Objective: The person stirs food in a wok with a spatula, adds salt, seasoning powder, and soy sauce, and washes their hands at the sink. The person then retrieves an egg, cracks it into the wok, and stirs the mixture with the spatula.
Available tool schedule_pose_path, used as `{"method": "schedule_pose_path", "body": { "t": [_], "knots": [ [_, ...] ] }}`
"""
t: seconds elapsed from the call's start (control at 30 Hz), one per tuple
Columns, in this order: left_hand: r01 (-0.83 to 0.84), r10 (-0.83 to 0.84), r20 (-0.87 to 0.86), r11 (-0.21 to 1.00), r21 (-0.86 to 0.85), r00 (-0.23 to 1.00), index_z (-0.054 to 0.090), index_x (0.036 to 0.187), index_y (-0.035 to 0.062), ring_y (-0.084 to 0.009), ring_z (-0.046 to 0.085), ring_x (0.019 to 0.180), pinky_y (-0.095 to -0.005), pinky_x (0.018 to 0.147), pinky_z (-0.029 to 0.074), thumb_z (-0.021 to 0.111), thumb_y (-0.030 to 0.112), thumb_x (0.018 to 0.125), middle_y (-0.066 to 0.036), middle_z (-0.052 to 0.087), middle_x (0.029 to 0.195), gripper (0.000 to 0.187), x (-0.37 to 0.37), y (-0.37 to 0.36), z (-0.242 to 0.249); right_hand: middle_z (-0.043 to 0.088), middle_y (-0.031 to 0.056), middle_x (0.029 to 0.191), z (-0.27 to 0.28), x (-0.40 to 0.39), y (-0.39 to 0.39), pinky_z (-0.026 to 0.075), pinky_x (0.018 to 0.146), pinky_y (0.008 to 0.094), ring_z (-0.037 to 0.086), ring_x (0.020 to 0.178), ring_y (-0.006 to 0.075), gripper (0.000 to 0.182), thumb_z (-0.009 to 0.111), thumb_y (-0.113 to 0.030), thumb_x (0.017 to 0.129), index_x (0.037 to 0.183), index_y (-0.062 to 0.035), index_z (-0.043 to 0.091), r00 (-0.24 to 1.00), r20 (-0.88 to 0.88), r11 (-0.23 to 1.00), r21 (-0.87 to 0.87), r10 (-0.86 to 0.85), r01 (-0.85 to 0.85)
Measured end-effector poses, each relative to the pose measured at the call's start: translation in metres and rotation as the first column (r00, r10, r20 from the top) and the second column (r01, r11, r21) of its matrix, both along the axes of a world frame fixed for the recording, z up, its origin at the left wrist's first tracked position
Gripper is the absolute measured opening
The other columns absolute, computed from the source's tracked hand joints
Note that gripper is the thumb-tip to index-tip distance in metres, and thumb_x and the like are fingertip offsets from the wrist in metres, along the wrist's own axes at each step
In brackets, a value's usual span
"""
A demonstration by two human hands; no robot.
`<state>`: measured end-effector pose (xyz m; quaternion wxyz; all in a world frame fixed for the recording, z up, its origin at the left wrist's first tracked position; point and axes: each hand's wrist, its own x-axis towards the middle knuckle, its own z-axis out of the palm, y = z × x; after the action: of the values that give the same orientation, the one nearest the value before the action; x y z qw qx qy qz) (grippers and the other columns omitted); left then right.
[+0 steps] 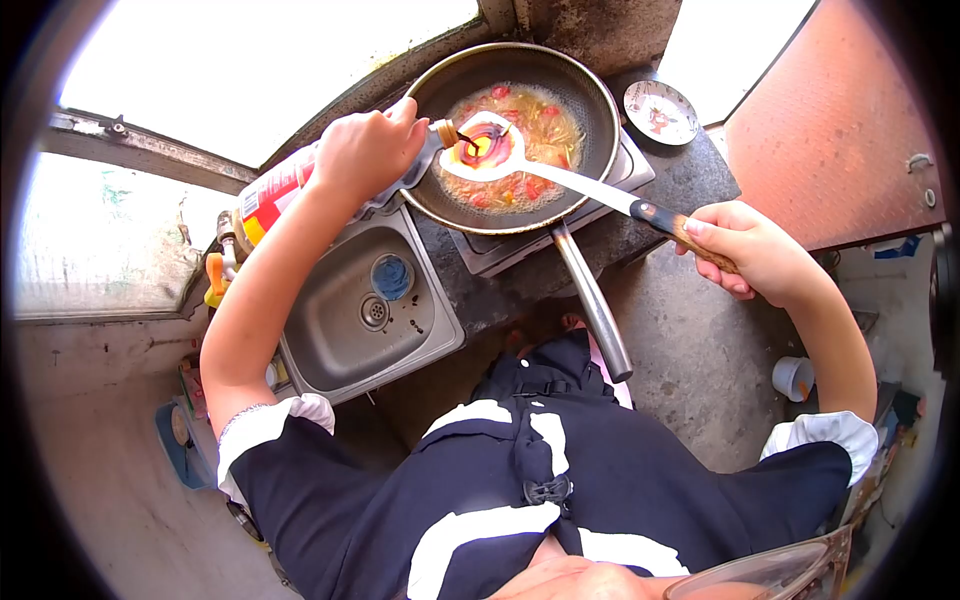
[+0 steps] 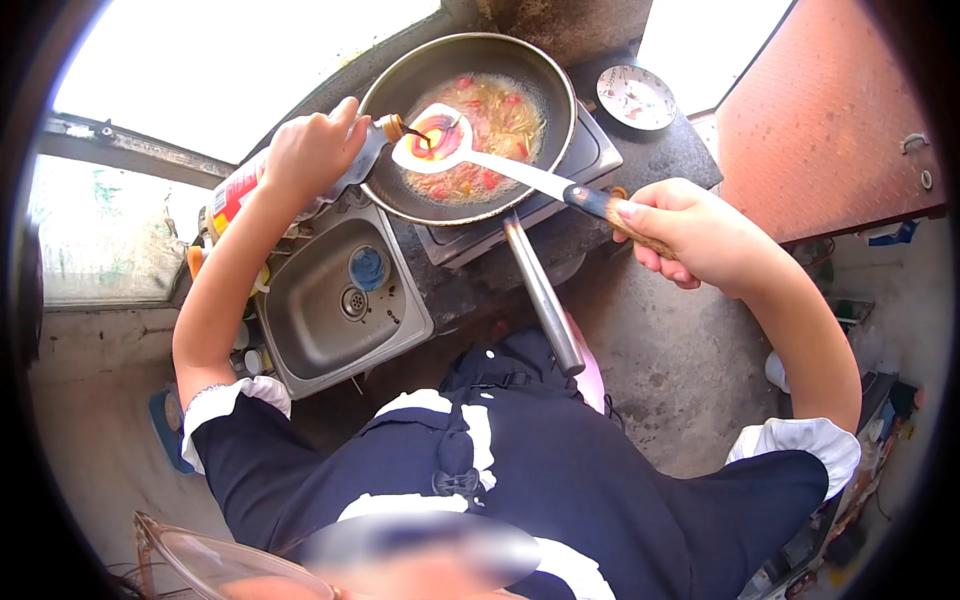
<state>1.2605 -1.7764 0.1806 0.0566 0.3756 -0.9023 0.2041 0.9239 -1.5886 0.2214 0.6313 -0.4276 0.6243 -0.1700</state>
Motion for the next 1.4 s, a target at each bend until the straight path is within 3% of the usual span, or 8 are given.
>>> {"method": "schedule_pose_path", "body": {
  "t": [0.23,0.43,0.53,0.57,0.67,0.7,0.83,1.4],
  "knots": [
    [-0.109,0.11,-0.031,0.993,0.044,0.993,0.051,0.089,0.0086,-0.0358,0.061,0.051,-0.0456,0.045,0.047,0.046,0.033,0.093,-0.016,0.057,0.052,0.026,-0.001,0.006,0.008,0.048,-0.002,0.056,-0.001,0.0,0.002,0.028,0.034,0.0169,0.035,0.036,0.0006,0.032,0.043,-0.028,0.098,0.091,0.0008,0.055,1.0,0.017,1.0,0.001,-0.012,0.012],
    [-0.126,0.14,-0.295,0.99,0.064,0.945,0.052,0.087,0.0083,-0.0383,0.061,0.053,-0.0466,0.05,0.049,0.044,0.034,0.094,-0.018,0.057,0.053,0.028,0.014,0.012,0.013,0.048,-0.0018,0.056,-0.002,-0.001,0.004,0.028,0.033,0.0164,0.035,0.036,0.0006,0.032,0.043,-0.027,0.098,0.09,0.0008,0.055,0.999,0.011,0.999,0.01,-0.045,0.045],
    [-0.064,0.05,-0.398,0.998,-0.023,0.916,0.052,0.09,0.0071,-0.0391,0.06,0.055,-0.0472,0.05,0.047,0.043,0.032,0.094,-0.019,0.056,0.054,0.027,0.039,0.006,0.006,0.049,-0.0017,0.057,-0.005,-0.003,0.003,0.027,0.033,0.0164,0.034,0.035,0.0005,0.032,0.043,-0.027,0.098,0.089,0.0009,0.055,0.999,0.006,0.999,-0.006,-0.049,0.049],
    [-0.119,0.17,-0.513,0.984,0.132,0.841,0.053,0.092,0.005,-0.04,0.059,0.054,-0.0462,0.048,0.045,0.042,0.029,0.095,-0.019,0.055,0.053,0.027,0.043,0.013,0.009,0.049,-0.0016,0.057,-0.006,-0.004,0.003,0.026,0.033,0.0164,0.034,0.035,0.0005,0.032,0.043,-0.027,0.098,0.089,0.0009,0.055,0.998,0.007,0.998,-0.004,-0.058,0.058],
    [-0.067,0.186,-0.685,0.978,0.196,0.704,0.051,0.087,0.0025,-0.0396,0.058,0.052,-0.0449,0.047,0.044,0.041,0.027,0.095,-0.019,0.054,0.052,0.028,0.065,0.026,0.003,0.049,-0.0015,0.057,-0.011,-0.008,0.0,0.025,0.033,0.0163,0.032,0.035,0.0004,0.031,0.043,-0.027,0.098,0.089,0.0007,0.055,0.995,0.012,0.995,0.004,-0.096,0.096],
    [-0.068,0.128,-0.701,0.991,0.113,0.702,0.048,0.082,0.0018,-0.0332,0.057,0.047,-0.0395,0.044,0.043,0.04,0.026,0.095,-0.016,0.051,0.051,0.029,0.074,0.027,-0.003,0.048,-0.0015,0.057,-0.014,-0.01,-0.001,0.025,0.033,0.0163,0.032,0.035,0.0003,0.031,0.043,-0.027,0.098,0.09,0.0006,0.055,0.994,0.015,0.994,0.006,-0.113,0.113],
    [-0.095,0.227,-0.815,0.973,0.209,0.534,0.047,0.078,0.0038,-0.0177,0.054,0.045,-0.0302,0.044,0.04,0.04,0.027,0.096,-0.007,0.049,0.051,0.03,0.094,0.06,-0.012,0.048,-0.0014,0.058,-0.023,-0.015,-0.013,0.024,0.033,0.0163,0.031,0.036,0.0002,0.03,0.044,-0.027,0.098,0.091,-0.0001,0.055,0.988,0.006,0.988,0.01,-0.152,0.151],
    [-0.194,0.356,-0.842,0.934,0.301,0.406,0.045,0.076,0.0029,-0.0118,0.049,0.044,-0.0278,0.043,0.035,0.042,0.018,0.094,-0.004,0.045,0.05,0.024,0.133,0.133,-0.052,0.049,-0.0022,0.059,-0.034,-0.033,-0.028,0.022,0.034,0.0165,0.032,0.037,0.0,0.029,0.046,-0.029,0.097,0.091,-0.0025,0.056,0.991,-0.085,0.994,-0.029,-0.103,0.101]
  ]
}}
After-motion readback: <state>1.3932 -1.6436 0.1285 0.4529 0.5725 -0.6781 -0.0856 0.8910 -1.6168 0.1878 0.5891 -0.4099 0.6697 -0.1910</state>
